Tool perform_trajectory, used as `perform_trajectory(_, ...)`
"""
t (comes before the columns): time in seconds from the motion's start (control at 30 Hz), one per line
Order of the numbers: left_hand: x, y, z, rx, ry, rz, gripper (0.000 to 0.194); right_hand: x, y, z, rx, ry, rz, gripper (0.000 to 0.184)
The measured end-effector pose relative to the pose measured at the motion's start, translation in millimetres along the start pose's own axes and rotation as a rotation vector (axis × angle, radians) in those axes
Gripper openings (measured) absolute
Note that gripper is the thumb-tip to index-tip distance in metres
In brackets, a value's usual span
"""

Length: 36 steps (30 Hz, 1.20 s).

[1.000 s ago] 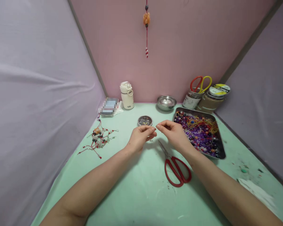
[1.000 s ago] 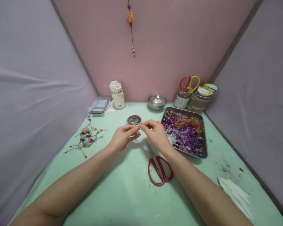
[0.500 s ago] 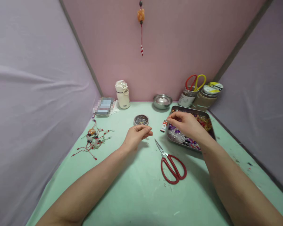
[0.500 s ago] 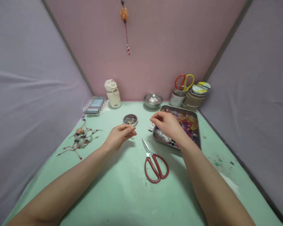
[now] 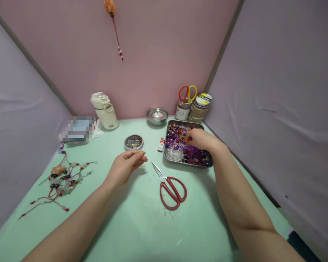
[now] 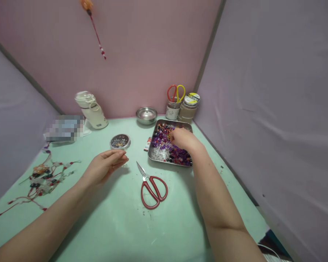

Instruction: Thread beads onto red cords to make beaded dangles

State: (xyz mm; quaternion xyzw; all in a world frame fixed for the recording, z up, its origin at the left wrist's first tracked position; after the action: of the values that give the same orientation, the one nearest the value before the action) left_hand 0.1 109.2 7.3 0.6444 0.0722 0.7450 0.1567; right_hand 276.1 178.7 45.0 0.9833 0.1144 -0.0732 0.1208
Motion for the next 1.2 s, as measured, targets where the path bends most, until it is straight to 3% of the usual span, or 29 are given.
perform_trajectory(0.47, 4.3, 3.0, 1.6, -0.031, 0.066, -0.026, 0.035, -17.8, -13.8, 28.7, -0.114, -0.019, -0.069, 0.008)
perform_trajectory(1.0, 7.7, 2.1, 0.1, -0.020, 0.163, -0.037, 0.030, -31.8, -15.2, 40.8, -0.151, 0.166, 0.036, 0.023)
perform_trajectory(1.2, 6.4, 2.3, -0.4, -0.009, 0.211, -0.062, 0.026, -36.0, -9.3, 31.9, -0.124, 0.143, 0.008, 0.016)
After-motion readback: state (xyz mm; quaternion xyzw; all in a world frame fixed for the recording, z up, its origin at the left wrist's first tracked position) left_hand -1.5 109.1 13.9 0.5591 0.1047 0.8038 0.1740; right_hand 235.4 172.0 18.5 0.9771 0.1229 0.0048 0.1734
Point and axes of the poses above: each hand's wrist, its own y-axis away from the middle knuckle, its own z-axis out of the palm, x = y × z, the point moved 3 cm from there along -y, towards the middle knuckle, and after that the axes turned 6 degrees about -x, right-handed, at the moved point
